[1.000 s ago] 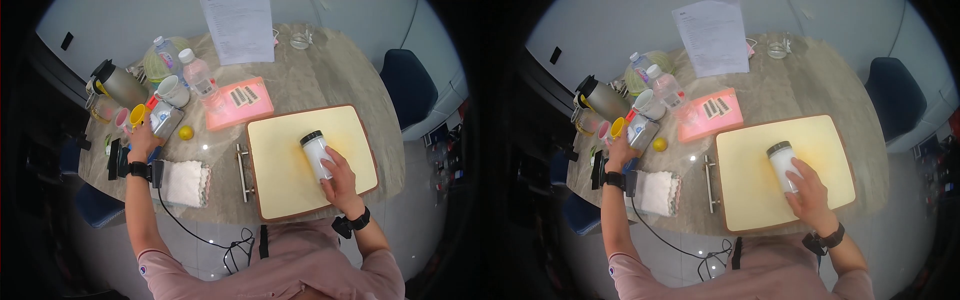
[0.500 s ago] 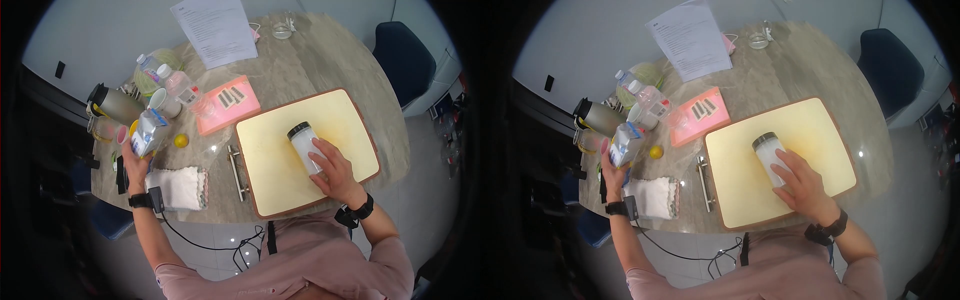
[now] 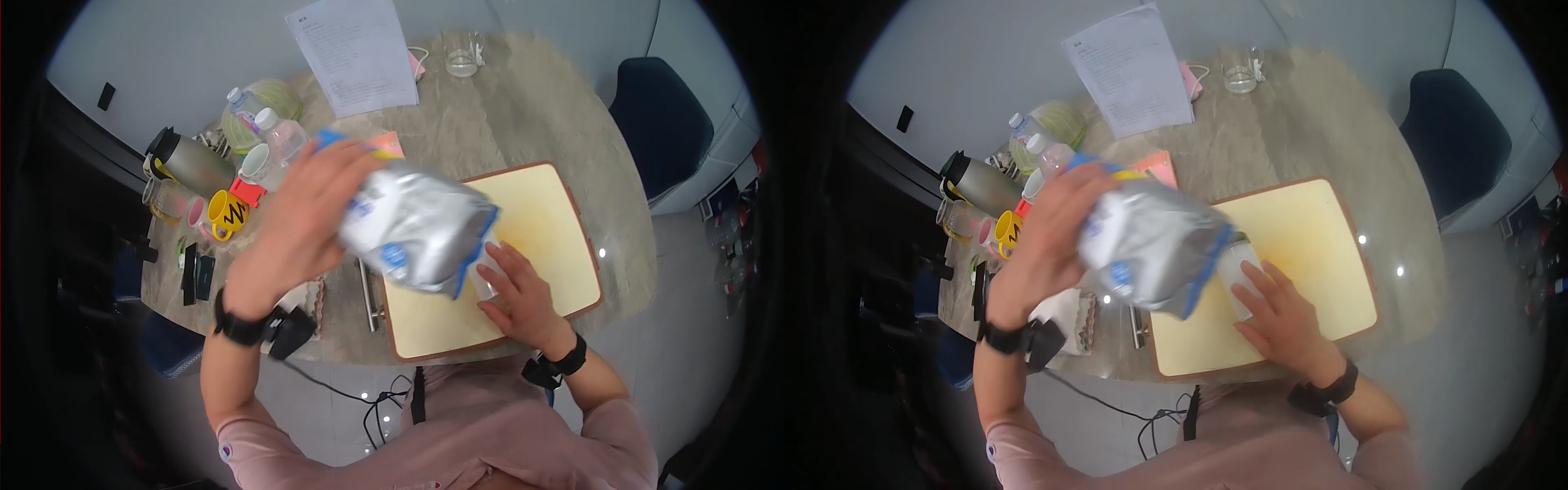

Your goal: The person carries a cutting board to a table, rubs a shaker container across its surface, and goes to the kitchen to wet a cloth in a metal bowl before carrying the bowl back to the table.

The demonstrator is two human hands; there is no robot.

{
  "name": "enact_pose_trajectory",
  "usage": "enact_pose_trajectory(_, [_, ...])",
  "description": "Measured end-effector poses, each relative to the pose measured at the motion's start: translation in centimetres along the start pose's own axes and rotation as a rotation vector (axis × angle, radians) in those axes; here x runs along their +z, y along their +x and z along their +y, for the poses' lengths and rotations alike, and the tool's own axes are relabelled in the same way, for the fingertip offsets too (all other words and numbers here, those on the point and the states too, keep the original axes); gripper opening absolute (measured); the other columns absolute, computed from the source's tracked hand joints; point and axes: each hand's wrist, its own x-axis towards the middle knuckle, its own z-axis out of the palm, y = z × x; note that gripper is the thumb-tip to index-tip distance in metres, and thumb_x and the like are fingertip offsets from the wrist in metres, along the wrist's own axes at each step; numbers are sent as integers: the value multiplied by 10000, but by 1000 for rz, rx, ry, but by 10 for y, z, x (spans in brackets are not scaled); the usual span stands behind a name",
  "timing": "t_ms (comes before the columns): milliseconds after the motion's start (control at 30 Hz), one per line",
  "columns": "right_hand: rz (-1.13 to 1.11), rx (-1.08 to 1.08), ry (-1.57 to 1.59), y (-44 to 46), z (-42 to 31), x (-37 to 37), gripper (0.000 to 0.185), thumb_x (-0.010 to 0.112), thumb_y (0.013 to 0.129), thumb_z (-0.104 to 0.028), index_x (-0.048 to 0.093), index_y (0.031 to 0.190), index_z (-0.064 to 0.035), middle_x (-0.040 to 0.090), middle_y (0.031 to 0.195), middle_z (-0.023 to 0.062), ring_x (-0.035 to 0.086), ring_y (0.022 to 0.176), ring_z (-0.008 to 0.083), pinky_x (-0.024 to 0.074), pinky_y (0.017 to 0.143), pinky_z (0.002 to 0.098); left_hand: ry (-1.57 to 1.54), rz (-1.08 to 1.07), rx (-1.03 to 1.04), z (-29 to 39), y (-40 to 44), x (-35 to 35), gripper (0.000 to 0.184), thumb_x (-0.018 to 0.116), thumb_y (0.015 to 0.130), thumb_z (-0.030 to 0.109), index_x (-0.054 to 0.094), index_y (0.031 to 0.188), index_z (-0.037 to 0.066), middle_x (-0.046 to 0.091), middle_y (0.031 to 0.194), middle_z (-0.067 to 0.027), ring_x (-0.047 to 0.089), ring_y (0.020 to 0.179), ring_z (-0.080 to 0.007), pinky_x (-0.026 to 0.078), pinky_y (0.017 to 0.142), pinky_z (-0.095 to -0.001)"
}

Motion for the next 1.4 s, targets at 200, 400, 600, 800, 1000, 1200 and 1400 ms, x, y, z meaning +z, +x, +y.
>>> enact_pose_trajectory(200, [4, 2, -15, -1, -1, -2, 547, 728, 769, -215, 558, 1275, -95, 486, 1398, 165, 506, 1223, 419, 509, 937, 440, 180, -6, 273, -29, 107, 78, 452, 563, 846, 81, 522, 1294, 121, 516, 1389, -71, 435, 1344, -305, 362, 1100, -480])
enact_pose_trajectory(400, [-19, 21, 15, 0, -2, -3, 553, 765, 720, -174, 581, 1233, -75, 497, 1380, 172, 514, 1216, 429, 506, 938, 454, 275, -97, 228, -79, 125, 170, 445, 509, 880, 73, 509, 1321, 135, 462, 1450, -103, 421, 1357, -305, 418, 1057, -425])
enact_pose_trajectory(600, [-63, 24, 32, -1, -1, -3, 617, 779, 689, -116, 550, 1261, -72, 450, 1426, 173, 463, 1271, 432, 482, 970, 474, 25, -31, -12, -61, 46, 140, 570, 701, 756, 104, 538, 1302, 81, 493, 1380, -182, 415, 1340, -363, 413, 1046, -455])
enact_pose_trajectory(800, [-86, 34, 48, -1, 1, 0, 626, 760, 683, -79, 539, 1268, -59, 433, 1434, 205, 439, 1287, 457, 437, 1015, 516, -182, -263, -614, -29, -114, 24, 623, 753, 765, 225, 522, 1322, 69, 485, 1394, -196, 432, 1311, -393, 373, 1086, -448])
enact_pose_trajectory(1000, [-93, -26, 10, 1, -1, 3, 656, 736, 687, -46, 502, 1300, -50, 421, 1438, 229, 422, 1293, 485, 437, 1008, 534, -82, -371, -829, 16, -214, 33, 784, 820, 698, 283, 474, 1348, 15, 441, 1399, -262, 413, 1302, -436, 399, 1067, -428])
enact_pose_trajectory(1200, [-94, -3, -19, 0, -2, 1, 646, 750, 685, -54, 529, 1292, -68, 432, 1443, 200, 439, 1296, 452, 465, 991, 491, 117, -145, -766, -10, -246, 82, 551, 751, 749, 170, 544, 1237, 22, 587, 1177, -205, 560, 1086, -388, 502, 864, -432])
enact_pose_trajectory(1400, [-49, 5, 0, 0, -3, 2, 612, 768, 694, -89, 560, 1270, -80, 459, 1431, 175, 478, 1271, 426, 503, 946, 446, 40, 264, -822, -37, -180, 66, 398, 700, 775, 101, 595, 1157, 60, 644, 1023, -177, 619, 941, -370, 523, 760, -429])
